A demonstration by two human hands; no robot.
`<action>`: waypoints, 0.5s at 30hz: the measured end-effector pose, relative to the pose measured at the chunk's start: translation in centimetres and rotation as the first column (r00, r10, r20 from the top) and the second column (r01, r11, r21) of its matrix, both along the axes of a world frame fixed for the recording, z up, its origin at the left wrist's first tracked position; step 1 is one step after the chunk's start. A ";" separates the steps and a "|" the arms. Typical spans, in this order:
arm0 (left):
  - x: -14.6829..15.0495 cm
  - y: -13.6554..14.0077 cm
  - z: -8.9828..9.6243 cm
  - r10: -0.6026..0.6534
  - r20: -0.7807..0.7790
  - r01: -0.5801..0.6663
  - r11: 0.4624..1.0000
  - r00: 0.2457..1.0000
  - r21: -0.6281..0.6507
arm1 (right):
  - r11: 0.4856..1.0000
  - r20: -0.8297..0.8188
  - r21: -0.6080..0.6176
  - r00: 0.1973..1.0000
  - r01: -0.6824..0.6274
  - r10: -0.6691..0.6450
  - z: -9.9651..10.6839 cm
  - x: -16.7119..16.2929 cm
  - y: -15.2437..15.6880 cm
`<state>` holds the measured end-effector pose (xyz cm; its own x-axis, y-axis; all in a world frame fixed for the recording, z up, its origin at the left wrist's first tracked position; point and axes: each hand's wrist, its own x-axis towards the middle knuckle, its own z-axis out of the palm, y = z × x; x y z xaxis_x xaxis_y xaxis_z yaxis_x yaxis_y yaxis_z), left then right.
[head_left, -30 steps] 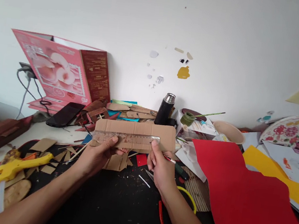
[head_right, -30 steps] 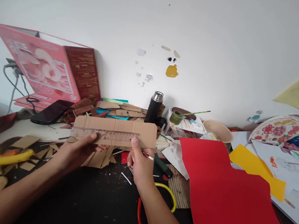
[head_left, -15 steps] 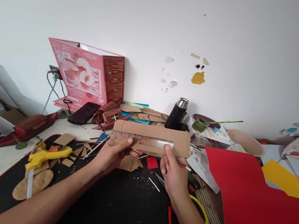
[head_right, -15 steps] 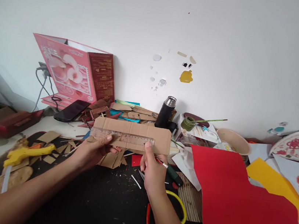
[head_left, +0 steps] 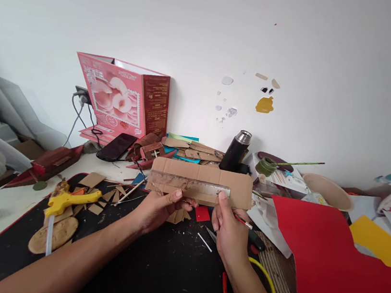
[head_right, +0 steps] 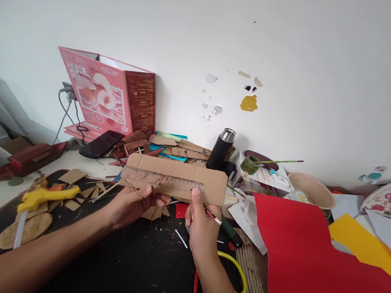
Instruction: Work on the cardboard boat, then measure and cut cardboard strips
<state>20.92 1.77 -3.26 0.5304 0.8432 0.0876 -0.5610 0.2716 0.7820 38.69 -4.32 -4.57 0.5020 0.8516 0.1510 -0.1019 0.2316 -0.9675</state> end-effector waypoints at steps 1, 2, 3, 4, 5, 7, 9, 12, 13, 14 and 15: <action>0.1 -0.1 -0.1 -0.021 -0.004 0.021 1.000 1.000 0.002 | 1.000 0.025 -0.006 1.000 -0.002 0.003 -0.1 -0.1 -0.1; 0.2 -0.3 -0.1 -0.038 -0.006 0.038 0.999 0.999 0.003 | 1.000 0.041 -0.013 0.999 -0.008 0.008 -0.2 -0.2 -0.2; 0.3 -0.4 -0.2 -0.048 -0.008 0.048 0.999 0.999 0.001 | 1.000 0.049 -0.020 0.999 -0.017 0.018 -0.3 -0.4 -0.3; 0.4 -0.5 -0.2 -0.054 -0.010 0.054 0.999 0.999 -0.001 | 0.999 0.051 -0.027 0.998 -0.028 0.030 -0.4 -0.4 -0.4; 0.5 -0.5 -0.2 -0.056 -0.011 0.056 0.998 0.998 -0.004 | 0.999 0.053 -0.033 0.998 -0.038 0.039 -0.5 -0.5 -0.4; 0.7 -0.6 -0.1 -0.051 -0.008 0.051 0.999 0.999 -0.013 | 0.997 0.064 -0.049 0.996 -0.058 0.061 -0.5 -0.6 -0.5; 0.8 -0.7 0.0 -0.041 -0.004 0.041 0.999 0.999 -0.030 | 0.996 0.084 -0.064 0.994 -0.064 0.069 -0.4 -0.6 -0.6; 1.0 -0.8 0.2 -0.013 -0.016 0.012 0.998 1.000 -0.056 | 0.994 0.133 -0.090 0.989 -0.056 0.068 0.0 -0.6 -0.9; 1.0 -0.8 0.3 0.007 -0.027 -0.008 0.998 1.000 -0.063 | 0.993 0.149 -0.102 0.986 -0.060 0.075 0.1 -0.7 -1.0; 1.0 -0.9 0.3 0.030 -0.038 -0.033 0.997 0.999 -0.069 | 0.991 0.160 -0.116 0.983 -0.071 0.089 0.2 -0.7 -1.0; 1.1 -1.0 0.4 0.054 -0.050 -0.057 0.996 0.997 -0.074 | 0.989 0.160 -0.125 0.982 -0.081 0.101 0.3 -0.7 -1.1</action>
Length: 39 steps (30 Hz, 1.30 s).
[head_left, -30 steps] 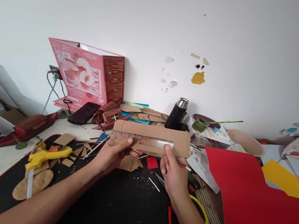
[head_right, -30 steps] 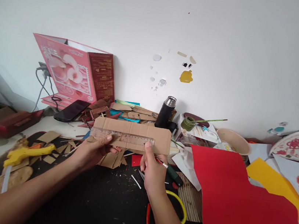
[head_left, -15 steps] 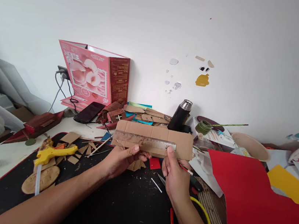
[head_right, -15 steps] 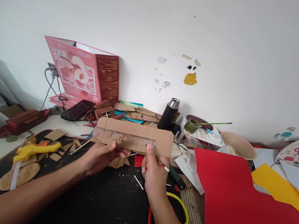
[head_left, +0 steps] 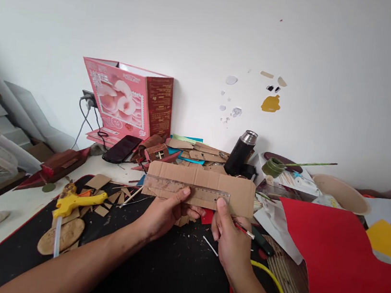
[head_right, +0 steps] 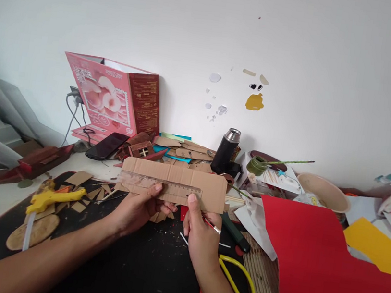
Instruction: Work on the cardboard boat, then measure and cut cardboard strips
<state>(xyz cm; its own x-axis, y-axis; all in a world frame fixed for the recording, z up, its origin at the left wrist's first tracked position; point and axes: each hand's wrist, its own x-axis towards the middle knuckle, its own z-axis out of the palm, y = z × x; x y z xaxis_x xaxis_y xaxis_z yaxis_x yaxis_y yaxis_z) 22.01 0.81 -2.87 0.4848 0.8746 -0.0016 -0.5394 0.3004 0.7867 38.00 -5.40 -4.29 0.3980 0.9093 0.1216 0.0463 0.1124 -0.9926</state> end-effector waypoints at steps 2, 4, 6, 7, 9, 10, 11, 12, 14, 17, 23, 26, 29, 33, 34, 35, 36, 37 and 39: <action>0.1 -0.1 0.1 0.029 -0.014 -0.029 1.000 0.999 -0.010 | 1.000 -0.042 0.005 0.999 -0.002 0.003 0.0 0.0 0.0; 0.2 -0.1 0.1 0.022 -0.012 -0.022 1.000 1.000 -0.011 | 0.999 -0.124 0.037 0.992 0.025 -0.020 -0.2 0.1 0.1; 0.2 -0.1 0.1 0.006 -0.007 -0.006 1.000 1.000 -0.007 | 0.998 -0.179 0.054 0.984 0.034 -0.024 -0.4 0.1 0.2; 0.2 -0.1 0.0 0.000 -0.006 0.000 1.000 1.000 -0.005 | 0.998 -0.190 0.054 0.982 0.028 -0.017 -0.5 0.1 0.3; 0.2 0.0 0.0 -0.008 -0.002 0.008 1.000 1.000 -0.002 | 0.998 -0.192 0.055 0.981 0.016 -0.005 -0.5 0.2 0.4; 0.2 0.0 -0.1 -0.013 0.003 0.013 1.000 1.000 -0.001 | 0.998 -0.189 0.059 0.982 0.017 -0.005 -0.4 0.2 0.4; 0.2 0.0 -0.1 -0.017 0.009 0.017 1.000 1.000 0.000 | 0.998 -0.188 0.065 0.982 0.021 -0.009 -0.4 0.2 0.4; 0.2 0.0 -0.1 -0.021 0.016 0.021 1.000 1.000 0.001 | 0.997 -0.188 0.073 0.982 0.029 -0.014 -0.4 0.2 0.4; 0.1 0.0 -0.1 -0.024 0.029 0.024 1.000 0.999 0.002 | 0.996 -0.191 0.085 0.981 0.035 -0.018 -0.4 0.1 0.4; 0.1 0.0 0.1 -0.010 0.039 0.011 1.000 0.999 -0.004 | 0.996 -0.206 0.090 0.979 0.025 -0.006 -0.5 0.1 0.5; 0.0 0.0 0.3 0.029 0.016 -0.028 0.999 0.999 -0.034 | 0.993 -0.266 0.095 0.960 -0.064 0.087 0.0 -0.4 0.5; -0.1 0.1 0.1 0.065 -0.001 -0.065 0.997 0.998 -0.034 | 0.987 -0.258 0.102 0.955 -0.120 0.143 0.1 -0.4 0.6; -0.2 0.3 0.0 0.102 -0.002 -0.102 0.994 0.995 -0.038 | 0.984 -0.243 0.090 0.954 -0.156 0.173 0.0 -0.4 0.7; -0.3 0.4 0.3 0.122 -0.008 -0.122 0.992 0.993 -0.030 | 0.980 -0.240 0.086 0.951 -0.178 0.194 0.0 -0.4 0.6; -0.4 0.4 0.4 0.122 -0.009 -0.122 0.992 0.993 -0.029 | 0.980 -0.245 0.087 0.949 -0.181 0.197 0.1 -0.4 0.6; -0.4 0.4 0.5 0.122 -0.008 -0.123 0.992 0.992 -0.029 | 0.979 -0.251 0.086 0.946 -0.187 0.203 0.2 -0.4 0.6; -0.4 0.4 0.5 0.124 -0.005 -0.124 0.992 0.992 -0.032 | 0.978 -0.259 0.082 0.943 -0.194 0.208 0.3 -0.5 0.7; -0.3 0.4 0.5 0.126 -0.001 -0.126 0.991 0.992 -0.036 | 0.978 -0.267 0.076 0.941 -0.196 0.210 0.4 -0.5 0.7; -0.3 0.3 0.5 0.129 0.003 -0.129 0.991 0.992 -0.042 | 0.980 -0.275 0.061 0.940 -0.191 0.201 0.6 -0.5 0.6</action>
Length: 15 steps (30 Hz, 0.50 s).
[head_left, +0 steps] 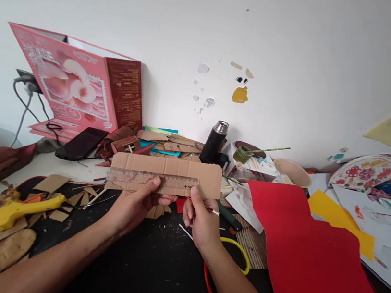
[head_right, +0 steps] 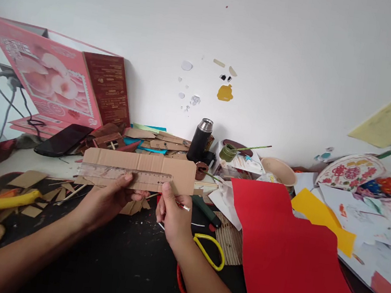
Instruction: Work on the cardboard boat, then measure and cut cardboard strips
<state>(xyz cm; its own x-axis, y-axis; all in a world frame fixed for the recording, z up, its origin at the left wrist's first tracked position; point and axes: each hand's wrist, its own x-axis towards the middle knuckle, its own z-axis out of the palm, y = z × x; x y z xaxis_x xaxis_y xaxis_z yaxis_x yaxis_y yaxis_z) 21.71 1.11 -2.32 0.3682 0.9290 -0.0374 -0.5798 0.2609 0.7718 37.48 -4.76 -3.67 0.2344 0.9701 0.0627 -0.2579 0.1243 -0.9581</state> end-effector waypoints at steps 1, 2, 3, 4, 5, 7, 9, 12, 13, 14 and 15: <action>0.0 0.0 0.0 -0.001 -0.001 0.001 1.000 1.000 -0.001 | 1.000 0.001 -0.006 1.000 0.013 -0.013 0.1 0.0 0.0; 0.0 -0.1 0.0 -0.003 -0.003 0.003 1.000 1.000 0.001 | 1.000 0.005 -0.011 1.000 0.029 -0.028 0.2 0.0 0.0; 0.0 -0.1 0.0 -0.005 -0.007 0.005 1.000 1.000 0.005 | 0.999 0.012 -0.016 0.999 0.042 -0.042 0.3 0.0 -0.1; 0.0 -0.1 0.0 -0.006 -0.011 0.006 1.000 1.000 0.008 | 0.998 0.023 -0.024 0.998 0.050 -0.050 0.4 0.0 -0.1; 0.0 -0.2 0.0 -0.007 -0.015 0.007 1.000 1.000 0.010 | 0.998 0.036 -0.032 0.998 0.055 -0.054 0.4 0.0 -0.1; 0.0 -0.2 0.0 -0.007 -0.024 0.007 1.000 1.000 0.009 | 0.997 0.060 -0.042 0.996 0.066 -0.064 0.5 0.0 -0.2; 0.0 -0.3 0.0 -0.005 -0.036 0.005 1.000 0.999 0.012 | 0.995 0.077 -0.030 0.993 0.090 -0.088 0.6 0.0 -0.3; -0.1 -0.4 0.1 -0.002 -0.049 0.003 1.000 0.999 0.020 | 0.994 0.091 -0.013 0.990 0.111 -0.109 0.5 0.1 -0.3; -0.1 -0.4 0.1 0.003 -0.050 -0.002 1.000 0.999 0.021 | 0.994 0.094 -0.016 0.990 0.108 -0.106 0.5 0.1 -0.3; -0.1 -0.4 0.1 0.009 -0.050 -0.008 1.000 0.999 0.020 | 0.994 0.095 -0.017 0.990 0.105 -0.103 0.4 0.1 -0.3; -0.1 -0.4 0.1 0.014 -0.051 -0.013 1.000 0.999 0.018 | 0.994 0.096 -0.016 0.990 0.107 -0.105 0.3 0.1 -0.3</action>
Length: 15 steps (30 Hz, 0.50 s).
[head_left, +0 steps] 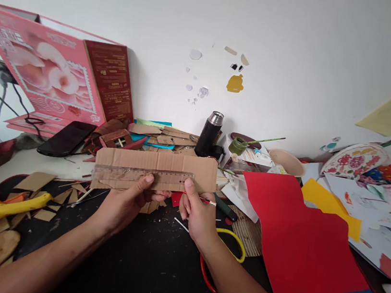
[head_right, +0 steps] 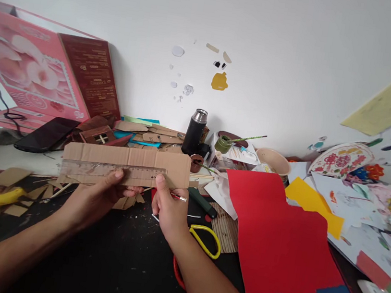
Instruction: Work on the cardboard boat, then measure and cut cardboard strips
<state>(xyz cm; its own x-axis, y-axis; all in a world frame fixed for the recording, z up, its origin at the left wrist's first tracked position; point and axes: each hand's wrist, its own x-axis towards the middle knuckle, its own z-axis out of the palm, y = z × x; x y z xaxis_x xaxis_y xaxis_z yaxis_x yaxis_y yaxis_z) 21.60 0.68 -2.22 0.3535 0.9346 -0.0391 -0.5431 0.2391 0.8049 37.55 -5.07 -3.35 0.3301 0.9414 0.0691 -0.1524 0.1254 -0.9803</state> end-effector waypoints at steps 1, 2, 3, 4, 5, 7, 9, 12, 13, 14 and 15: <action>0.0 0.0 0.0 0.004 -0.002 -0.004 1.000 1.000 -0.002 | 1.000 0.001 0.004 1.000 0.004 -0.004 -0.1 0.0 0.0; 0.0 0.0 0.0 0.005 -0.005 -0.005 1.000 1.000 -0.004 | 1.000 -0.001 0.011 1.000 0.012 -0.012 -0.3 0.1 0.1; 0.0 0.0 -0.1 0.003 -0.007 -0.003 1.000 1.000 -0.004 | 1.000 -0.006 0.016 1.000 0.019 -0.019 -0.4 0.1 0.1; 0.0 0.0 -0.1 -0.001 -0.008 0.001 1.000 1.000 -0.004 | 1.000 -0.011 0.018 1.000 0.024 -0.024 -0.6 0.2 0.2; 0.0 0.0 -0.1 -0.008 -0.009 0.008 1.000 1.000 -0.004 | 1.000 -0.016 0.017 1.000 0.024 -0.024 -0.7 0.2 0.2; 0.1 0.0 0.0 -0.019 -0.006 0.019 1.000 1.000 -0.010 | 1.000 -0.022 0.013 0.999 0.028 -0.028 -0.9 0.4 0.2; 0.3 -0.2 0.1 -0.028 0.002 0.028 0.999 1.000 -0.017 | 0.999 -0.015 0.008 0.999 0.042 -0.042 -0.9 0.5 0.0; 0.4 -0.3 0.2 -0.052 0.011 0.052 0.999 0.999 -0.007 | 0.998 -0.003 0.006 0.998 0.063 -0.063 -0.8 0.6 -0.1; 0.4 -0.3 0.2 -0.062 0.014 0.062 0.998 0.998 -0.003 | 0.998 -0.018 0.004 0.998 0.063 -0.063 -0.8 0.6 -0.1; 0.4 -0.3 0.2 -0.066 0.021 0.066 0.998 0.998 -0.001 | 0.998 -0.034 -0.004 0.997 0.069 -0.069 -0.7 0.6 -0.1; 0.4 -0.3 0.1 -0.074 0.026 0.074 0.997 0.997 0.000 | 0.999 -0.050 -0.012 0.998 0.048 -0.048 -0.6 0.5 0.0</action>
